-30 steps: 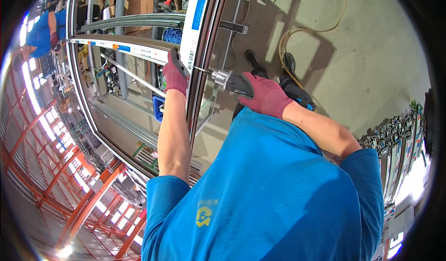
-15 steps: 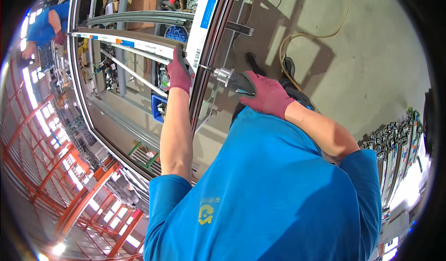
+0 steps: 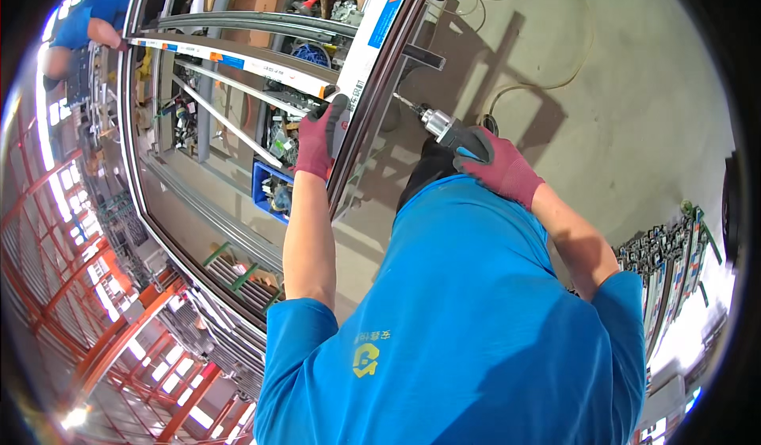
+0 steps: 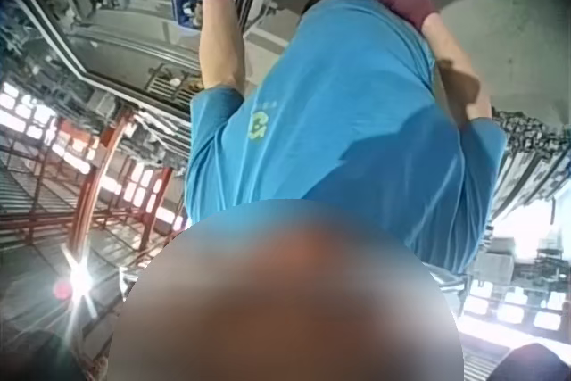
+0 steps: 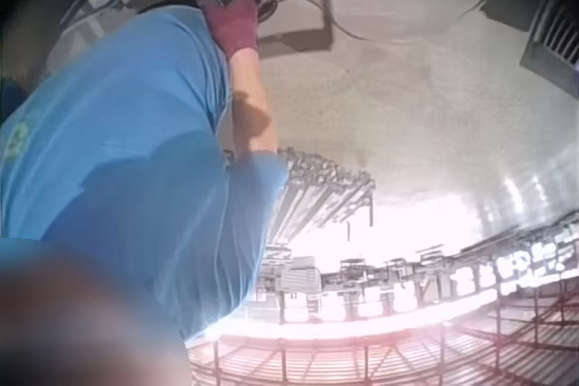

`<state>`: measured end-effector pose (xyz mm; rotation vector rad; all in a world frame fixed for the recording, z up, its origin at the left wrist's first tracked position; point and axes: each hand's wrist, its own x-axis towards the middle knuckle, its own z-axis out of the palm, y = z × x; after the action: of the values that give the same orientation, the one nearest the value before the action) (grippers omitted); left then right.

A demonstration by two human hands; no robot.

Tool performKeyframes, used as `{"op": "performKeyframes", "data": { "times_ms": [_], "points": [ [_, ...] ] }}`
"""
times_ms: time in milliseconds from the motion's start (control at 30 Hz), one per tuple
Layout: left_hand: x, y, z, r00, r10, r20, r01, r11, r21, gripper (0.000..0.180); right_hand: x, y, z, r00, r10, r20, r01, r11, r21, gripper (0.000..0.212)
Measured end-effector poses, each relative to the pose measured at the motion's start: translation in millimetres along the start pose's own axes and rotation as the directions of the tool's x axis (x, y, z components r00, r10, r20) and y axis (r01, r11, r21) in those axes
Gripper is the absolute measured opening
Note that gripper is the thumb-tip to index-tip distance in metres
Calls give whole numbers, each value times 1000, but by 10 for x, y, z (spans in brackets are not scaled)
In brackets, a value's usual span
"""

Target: Assemble metal frame segments using a power drill and screws.

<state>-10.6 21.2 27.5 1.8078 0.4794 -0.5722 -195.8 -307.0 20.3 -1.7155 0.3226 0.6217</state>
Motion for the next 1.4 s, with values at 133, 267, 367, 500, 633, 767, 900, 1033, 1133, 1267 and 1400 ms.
{"op": "performKeyframes", "data": {
  "times_ms": [133, 267, 367, 500, 633, 767, 900, 1033, 1133, 1267, 1400],
  "points": [
    [76, -109, -101, 997, -5, -73, 3, 999, -33, 41, -19, -119, 61, 986, -144, -88, 141, 989, -36, 60],
    [-40, -130, -132, 982, 89, -165, -106, 990, -93, 37, -58, -290, 69, 989, -141, -44, 142, 989, 29, 61],
    [-229, -132, -181, 885, 340, -318, -430, 858, -279, 29, -126, -404, 67, 997, -73, 10, 72, 995, 64, 62],
    [-547, -48, 130, 942, 280, -186, -333, 702, -629, 33, -166, -568, 81, 973, -210, 96, 208, 978, 33, 63],
    [-660, -152, 411, 950, 308, -41, -205, 522, -828, 33, -144, -781, 102, 955, -194, 226, 194, 981, 19, 60],
    [-617, -269, 421, 941, 339, 23, -141, 450, -882, 31, -107, -633, 179, 964, -212, 162, 213, 977, 10, 58],
    [-652, -291, 457, 954, 301, 15, -137, 478, -868, 34, -127, -590, 170, 961, -204, 189, 202, 979, 27, 58],
    [-641, -323, 526, 948, 319, 8, -139, 436, -889, 36, -121, -487, 182, 952, -258, 166, 250, 966, 68, 58],
    [-659, -328, 564, 952, 305, -1, -148, 460, -875, 37, -140, -494, 149, 963, -202, 180, 191, 979, 75, 57],
    [-664, -332, 691, 956, 287, -64, -208, 505, -838, 35, -141, -431, 142, 964, -206, 167, 193, 977, 86, 59],
    [-685, -274, 883, 943, 301, -143, -316, 672, -669, 31, -227, -396, 186, 980, -197, 28, 199, 977, -73, 63]
  ]
}}
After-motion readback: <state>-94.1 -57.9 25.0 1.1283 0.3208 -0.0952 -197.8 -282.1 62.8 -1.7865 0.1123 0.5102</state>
